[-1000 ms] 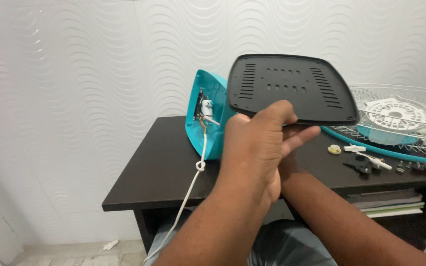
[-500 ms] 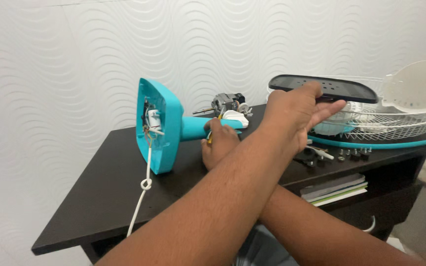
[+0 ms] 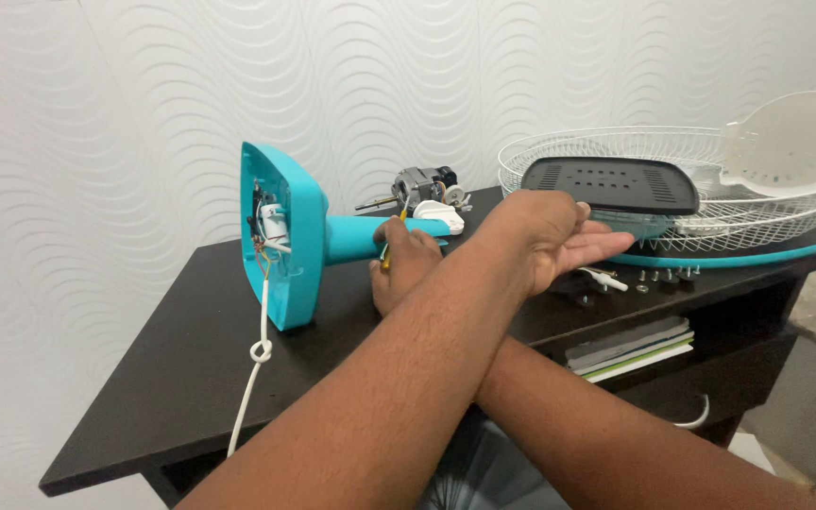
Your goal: The person disassembles a small teal electronic device on a table. They use a screwdriver to remove screws from the back cover, separate the casing, and then detach internal components including a switch and wiring.
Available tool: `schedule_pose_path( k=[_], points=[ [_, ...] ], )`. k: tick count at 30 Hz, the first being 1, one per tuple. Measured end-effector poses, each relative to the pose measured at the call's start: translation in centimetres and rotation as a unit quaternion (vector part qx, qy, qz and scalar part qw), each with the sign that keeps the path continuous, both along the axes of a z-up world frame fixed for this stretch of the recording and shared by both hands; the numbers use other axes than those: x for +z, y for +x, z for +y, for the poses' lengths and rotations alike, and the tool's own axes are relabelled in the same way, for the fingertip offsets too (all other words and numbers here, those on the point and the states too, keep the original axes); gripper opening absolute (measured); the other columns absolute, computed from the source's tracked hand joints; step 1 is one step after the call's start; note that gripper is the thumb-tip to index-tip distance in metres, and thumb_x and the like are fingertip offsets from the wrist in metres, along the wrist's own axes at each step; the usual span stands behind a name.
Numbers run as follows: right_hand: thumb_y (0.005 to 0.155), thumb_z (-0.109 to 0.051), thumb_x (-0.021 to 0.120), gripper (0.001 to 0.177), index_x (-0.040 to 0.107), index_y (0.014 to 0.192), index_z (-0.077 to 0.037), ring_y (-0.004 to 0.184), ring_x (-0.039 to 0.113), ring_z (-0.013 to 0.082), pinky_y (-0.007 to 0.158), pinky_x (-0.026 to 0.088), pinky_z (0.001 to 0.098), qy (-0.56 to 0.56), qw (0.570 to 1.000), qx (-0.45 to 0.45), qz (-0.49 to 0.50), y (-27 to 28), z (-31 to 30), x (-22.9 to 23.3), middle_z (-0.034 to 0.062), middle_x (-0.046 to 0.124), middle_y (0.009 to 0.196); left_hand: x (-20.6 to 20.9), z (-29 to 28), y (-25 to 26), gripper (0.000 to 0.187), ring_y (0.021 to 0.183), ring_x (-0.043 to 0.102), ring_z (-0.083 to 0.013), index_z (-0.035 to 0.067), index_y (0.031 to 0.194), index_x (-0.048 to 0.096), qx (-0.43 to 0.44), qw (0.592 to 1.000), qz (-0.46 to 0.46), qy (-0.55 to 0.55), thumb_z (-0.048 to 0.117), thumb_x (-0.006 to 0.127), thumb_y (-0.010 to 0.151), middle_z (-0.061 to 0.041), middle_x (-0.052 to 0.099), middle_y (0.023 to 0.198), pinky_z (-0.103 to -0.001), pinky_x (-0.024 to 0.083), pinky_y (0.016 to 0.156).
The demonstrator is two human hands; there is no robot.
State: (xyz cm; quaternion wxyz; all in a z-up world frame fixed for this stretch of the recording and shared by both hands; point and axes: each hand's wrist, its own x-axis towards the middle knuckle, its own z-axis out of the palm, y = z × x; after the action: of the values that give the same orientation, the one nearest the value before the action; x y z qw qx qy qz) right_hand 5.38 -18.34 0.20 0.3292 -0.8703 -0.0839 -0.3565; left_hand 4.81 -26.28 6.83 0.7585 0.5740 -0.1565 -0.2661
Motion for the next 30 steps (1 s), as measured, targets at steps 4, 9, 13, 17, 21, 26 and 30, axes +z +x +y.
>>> schedule_pose_path(
  k=[4,9,13,17,21,26,30],
  points=[
    [0.093,-0.019,0.067,0.034,0.053,0.122,-0.008,0.103,0.063,0.0364,0.091,0.049,0.0506,-0.054,0.996,0.043,-0.055,0.2,-1.1,-1.2,0.0196,0.064,0.109,1.3,4.6,-2.3,0.033,0.087,0.076,-0.0322,-0.02,0.119,0.055,0.022,0.992,-0.124,0.009,0.008,0.049,0.101,-0.031,0.07,0.112,-0.029,0.064,0.066],
    [0.092,-0.018,0.067,0.039,0.052,0.125,-0.006,0.106,0.06,0.039,0.092,0.048,0.051,-0.05,0.993,0.058,-0.095,1.7,-1.0,-1.7,0.0215,0.065,0.109,2.3,12.0,-4.8,0.027,0.071,0.079,-0.0191,-0.004,0.113,0.066,0.282,0.865,-0.414,0.038,0.01,0.055,0.092,-0.013,0.08,0.087,-0.028,0.062,0.061],
    [0.088,-0.02,0.071,0.045,0.052,0.127,-0.006,0.112,0.058,0.0423,0.094,0.047,0.051,-0.032,0.997,0.053,-0.049,1.7,-0.9,-1.0,0.0238,0.065,0.111,1.6,20.1,-3.8,0.019,0.068,0.078,-0.0143,0.002,0.102,0.073,0.498,0.648,-0.569,0.092,0.008,0.058,0.093,-0.006,0.078,0.076,-0.029,0.06,0.067],
    [0.087,-0.026,0.072,0.045,0.055,0.126,-0.01,0.11,0.061,0.0385,0.093,0.05,0.0482,-0.01,0.999,0.033,0.005,1.1,-0.4,-0.6,0.0219,0.065,0.11,-1.3,28.4,0.2,0.019,0.076,0.077,-0.0209,0.004,0.101,0.073,0.612,0.592,-0.487,0.193,0.014,0.061,0.09,-0.009,0.078,0.083,-0.034,0.058,0.073],
    [0.087,-0.025,0.072,0.045,0.055,0.126,-0.01,0.11,0.061,0.0386,0.092,0.049,0.0497,-0.03,0.999,0.036,-0.015,0.8,-0.3,-0.3,0.0215,0.068,0.105,-6.5,33.4,4.2,0.045,0.102,0.069,-0.0355,0.001,0.12,0.064,0.601,0.622,-0.361,0.349,0.034,0.068,0.09,-0.019,0.073,0.106,-0.045,0.052,0.089],
    [0.088,-0.027,0.072,0.045,0.056,0.125,-0.009,0.104,0.063,0.0397,0.089,0.051,0.0498,-0.018,0.999,0.028,0.0,0.1,-0.2,0.0,0.0247,0.064,0.108,-8.8,33.5,6.7,0.074,0.113,0.066,-0.0409,-0.006,0.139,0.044,0.533,0.696,-0.322,0.357,0.048,0.062,0.092,-0.026,0.073,0.112,-0.048,0.049,0.099],
    [0.086,-0.031,0.072,0.048,0.056,0.126,-0.009,0.103,0.066,0.0385,0.091,0.052,0.0485,-0.004,0.999,0.032,0.02,-0.6,0.0,0.5,0.0248,0.067,0.107,-8.8,32.2,5.2,0.064,0.112,0.065,-0.0424,-0.002,0.131,0.054,0.482,0.683,-0.369,0.407,0.049,0.062,0.093,-0.026,0.067,0.118,-0.051,0.05,0.094]
  ],
)
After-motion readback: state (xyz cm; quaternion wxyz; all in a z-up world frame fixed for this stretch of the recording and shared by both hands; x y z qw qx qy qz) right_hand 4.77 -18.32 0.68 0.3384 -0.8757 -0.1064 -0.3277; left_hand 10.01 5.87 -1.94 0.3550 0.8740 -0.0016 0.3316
